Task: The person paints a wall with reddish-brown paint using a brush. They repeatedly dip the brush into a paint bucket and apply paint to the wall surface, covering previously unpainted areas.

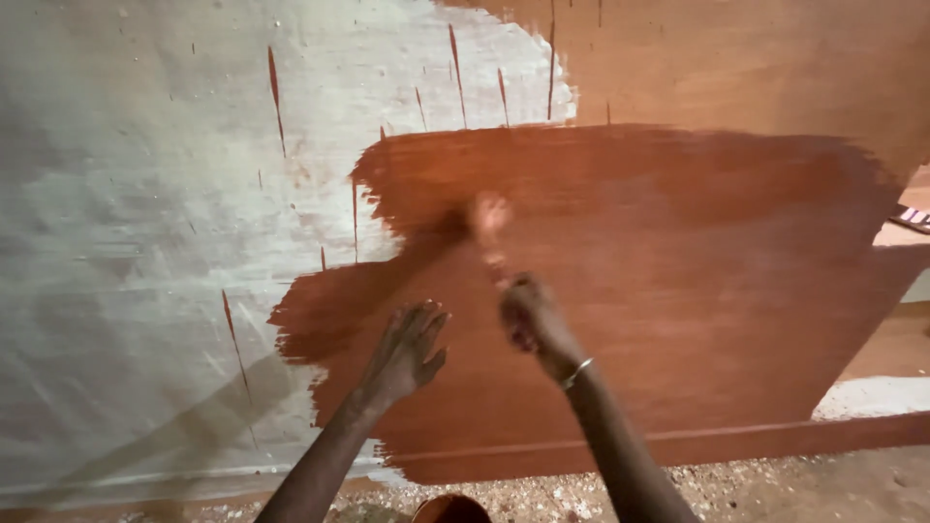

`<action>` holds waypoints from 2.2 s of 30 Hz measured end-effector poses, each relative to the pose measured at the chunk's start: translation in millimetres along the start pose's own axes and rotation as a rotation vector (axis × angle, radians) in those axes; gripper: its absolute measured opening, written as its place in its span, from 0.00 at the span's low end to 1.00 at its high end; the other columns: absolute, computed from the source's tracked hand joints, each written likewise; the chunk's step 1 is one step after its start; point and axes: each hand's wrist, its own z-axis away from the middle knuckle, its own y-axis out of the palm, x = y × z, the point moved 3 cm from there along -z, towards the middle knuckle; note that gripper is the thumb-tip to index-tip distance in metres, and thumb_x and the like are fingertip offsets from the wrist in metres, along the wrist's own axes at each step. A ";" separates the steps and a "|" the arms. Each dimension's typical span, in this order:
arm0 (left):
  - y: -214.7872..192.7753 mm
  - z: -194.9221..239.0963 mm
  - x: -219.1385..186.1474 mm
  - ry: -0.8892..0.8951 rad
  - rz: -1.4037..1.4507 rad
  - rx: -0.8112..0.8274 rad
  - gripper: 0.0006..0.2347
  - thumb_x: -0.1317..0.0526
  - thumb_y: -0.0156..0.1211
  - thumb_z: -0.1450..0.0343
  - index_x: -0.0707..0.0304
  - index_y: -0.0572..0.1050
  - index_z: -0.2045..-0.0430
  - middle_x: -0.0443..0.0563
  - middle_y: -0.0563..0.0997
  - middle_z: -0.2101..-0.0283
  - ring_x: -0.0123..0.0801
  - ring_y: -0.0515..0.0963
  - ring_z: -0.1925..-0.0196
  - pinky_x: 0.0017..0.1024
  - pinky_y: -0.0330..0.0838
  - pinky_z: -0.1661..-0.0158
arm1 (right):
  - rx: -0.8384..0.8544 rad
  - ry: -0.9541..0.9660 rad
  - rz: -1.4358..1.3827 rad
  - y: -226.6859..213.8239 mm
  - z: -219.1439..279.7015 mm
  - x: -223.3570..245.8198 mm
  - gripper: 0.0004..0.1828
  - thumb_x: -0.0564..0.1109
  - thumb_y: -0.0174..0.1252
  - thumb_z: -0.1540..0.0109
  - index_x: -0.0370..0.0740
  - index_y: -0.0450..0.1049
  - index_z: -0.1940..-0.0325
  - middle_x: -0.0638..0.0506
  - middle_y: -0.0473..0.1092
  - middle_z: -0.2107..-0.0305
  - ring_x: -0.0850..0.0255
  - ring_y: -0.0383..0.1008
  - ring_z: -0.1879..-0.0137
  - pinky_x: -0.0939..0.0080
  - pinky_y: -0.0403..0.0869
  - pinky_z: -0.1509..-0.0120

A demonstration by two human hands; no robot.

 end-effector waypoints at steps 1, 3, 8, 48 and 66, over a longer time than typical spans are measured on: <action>2.8 -2.0 -2.0 0.017 -0.020 0.002 0.24 0.57 0.64 0.31 0.68 0.70 0.42 0.62 0.68 0.36 0.53 0.65 0.31 0.54 0.53 0.32 | 0.079 0.053 -0.008 7.6 0.0 0.1 0.08 0.52 0.53 0.36 0.49 0.64 0.61 0.57 0.60 0.82 0.69 0.55 0.83 0.68 0.53 0.83; 7.8 -6.6 -6.6 0.054 -0.059 0.007 0.24 0.57 0.64 0.31 0.68 0.70 0.41 0.64 0.68 0.38 0.54 0.66 0.33 0.56 0.53 0.33 | 0.235 0.159 -0.024 8.2 4.6 2.3 0.07 0.52 0.54 0.37 0.50 0.67 0.61 0.56 0.59 0.84 0.68 0.54 0.84 0.68 0.51 0.83; 17.4 -27.9 -21.8 -0.005 -0.003 0.058 0.23 0.57 0.63 0.32 0.68 0.71 0.43 0.62 0.68 0.36 0.51 0.64 0.30 0.51 0.51 0.31 | -0.212 -0.147 -0.303 -103.0 0.9 49.1 0.16 0.49 0.54 0.32 0.52 0.59 0.72 0.63 0.53 0.84 0.74 0.49 0.84 0.72 0.48 0.83; 87.4 -175.7 -112.2 0.211 -0.003 0.070 0.23 0.55 0.64 0.31 0.66 0.73 0.43 0.63 0.69 0.36 0.50 0.63 0.30 0.52 0.50 0.30 | -0.548 -0.324 -0.164 -311.9 3.1 138.5 0.13 0.50 0.56 0.33 0.49 0.58 0.63 0.57 0.60 0.83 0.69 0.54 0.83 0.68 0.54 0.82; 101.8 -181.5 -122.8 0.236 0.026 0.083 0.23 0.55 0.64 0.32 0.69 0.73 0.45 0.65 0.69 0.37 0.51 0.64 0.30 0.52 0.52 0.30 | -0.461 -0.307 -0.092 -309.9 2.7 141.9 0.11 0.48 0.55 0.32 0.47 0.58 0.60 0.59 0.56 0.80 0.72 0.53 0.81 0.70 0.51 0.81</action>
